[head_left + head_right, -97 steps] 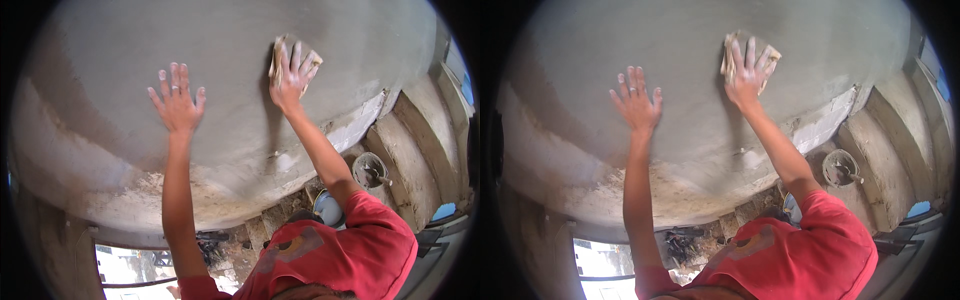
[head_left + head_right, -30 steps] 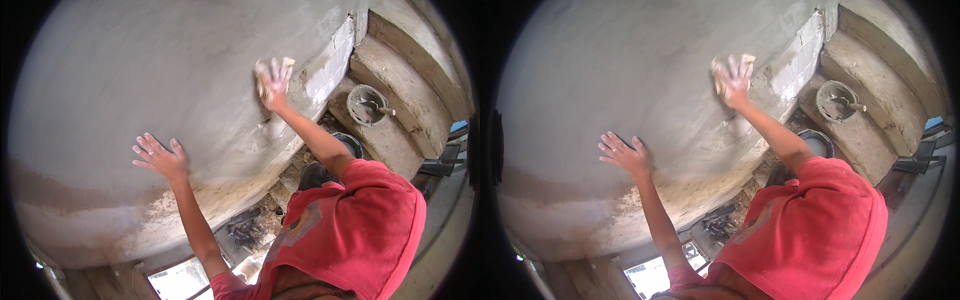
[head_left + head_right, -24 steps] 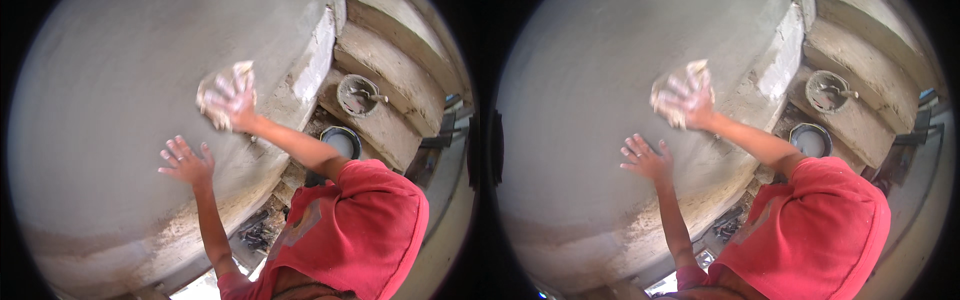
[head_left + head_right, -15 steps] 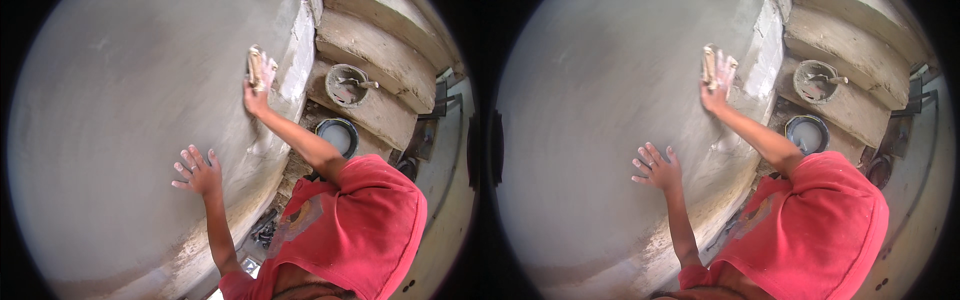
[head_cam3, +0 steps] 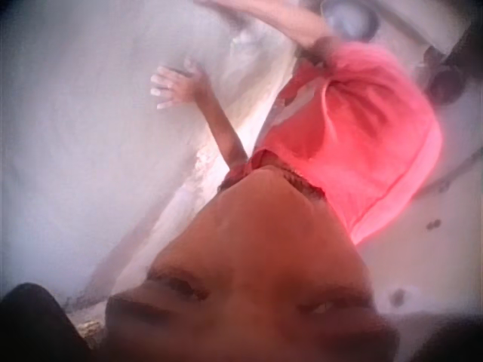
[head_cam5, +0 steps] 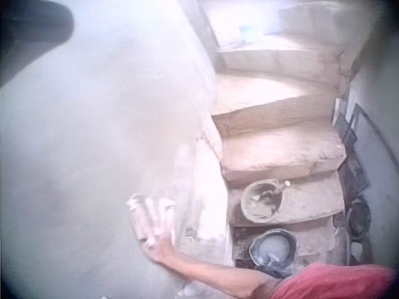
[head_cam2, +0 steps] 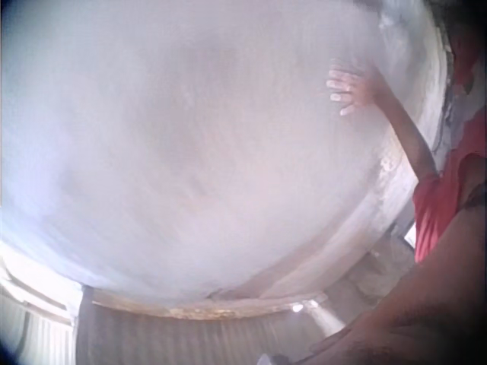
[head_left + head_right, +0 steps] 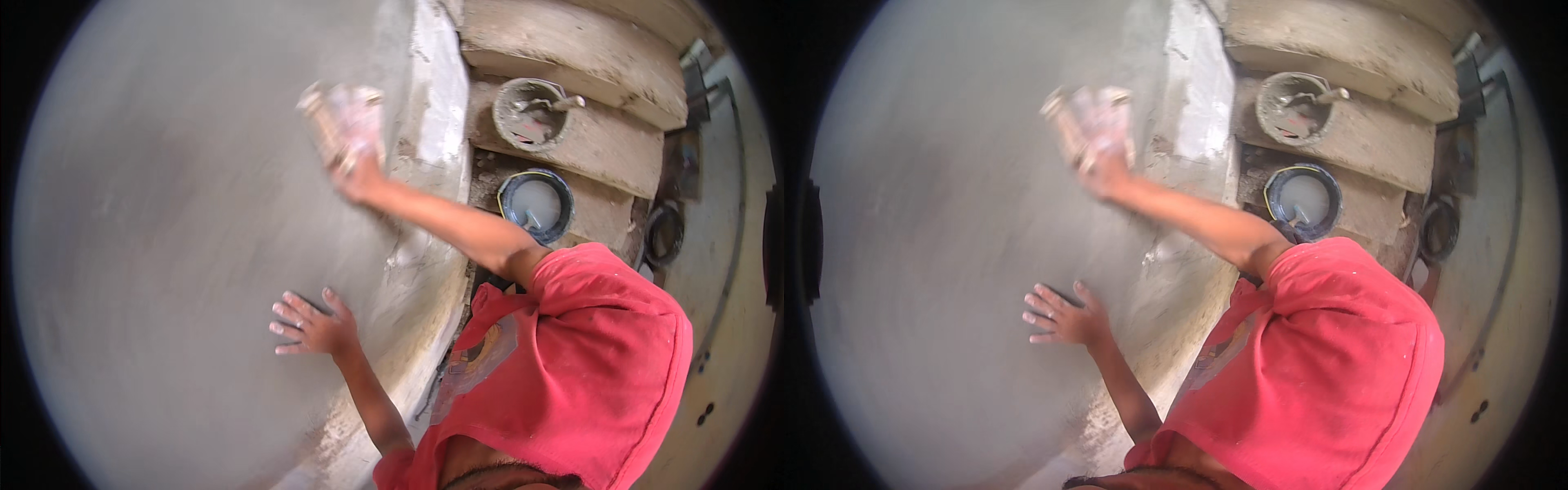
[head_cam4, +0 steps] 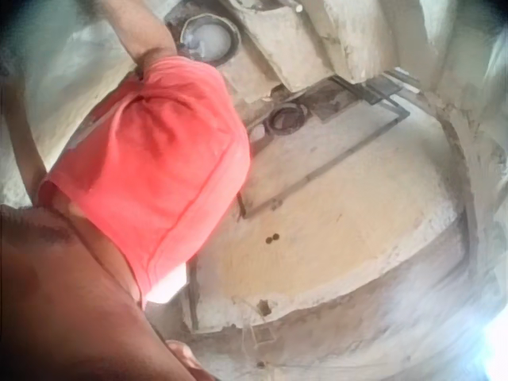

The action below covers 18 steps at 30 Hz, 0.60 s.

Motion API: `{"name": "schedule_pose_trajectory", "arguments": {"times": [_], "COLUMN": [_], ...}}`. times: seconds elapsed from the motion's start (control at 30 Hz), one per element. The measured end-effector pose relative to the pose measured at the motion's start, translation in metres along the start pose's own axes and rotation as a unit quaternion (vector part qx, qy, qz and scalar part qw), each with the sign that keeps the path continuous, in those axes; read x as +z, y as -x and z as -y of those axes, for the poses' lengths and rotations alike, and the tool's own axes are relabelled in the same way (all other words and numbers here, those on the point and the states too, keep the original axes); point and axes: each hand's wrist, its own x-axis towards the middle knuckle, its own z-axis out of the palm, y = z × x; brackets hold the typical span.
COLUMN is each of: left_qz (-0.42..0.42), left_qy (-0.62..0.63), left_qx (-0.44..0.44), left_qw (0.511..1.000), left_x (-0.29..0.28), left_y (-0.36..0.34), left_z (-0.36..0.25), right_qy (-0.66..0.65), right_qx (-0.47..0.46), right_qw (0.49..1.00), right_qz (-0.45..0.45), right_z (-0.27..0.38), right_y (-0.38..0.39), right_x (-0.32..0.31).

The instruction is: The person applies and smooths plaster on a curved wall using a trowel and a cloth. They scoop plaster from a bucket, spread it on the wall, and then rub the surface with a cloth to finish it.

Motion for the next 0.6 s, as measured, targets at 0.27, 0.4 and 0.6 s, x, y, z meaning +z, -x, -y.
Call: {"name": "schedule_pose_trajectory", "arguments": {"times": [0.27,0.4,0.6], "left_qz": [-0.054,-0.086,-0.173], "left_qy": [0.248,0.251,0.085], "left_qx": [-0.044,-0.043,-0.002], "left_qw": [0.966,0.963,0.981], "left_x": [-0.041,-0.038,-0.003], "left_y": [-0.02,-0.035,-0.036], "left_z": [-0.031,-0.043,-0.041], "right_qy": [0.135,0.21,-0.104], "right_qx": [-0.046,0.52,0.616], "right_qw": [0.92,0.783,0.709], "right_qz": [0.365,0.269,-0.326], "right_z": [-0.052,-0.128,-0.205], "right_y": [0.157,0.226,0.216], "right_x": [-0.162,-0.334,-0.505]}}
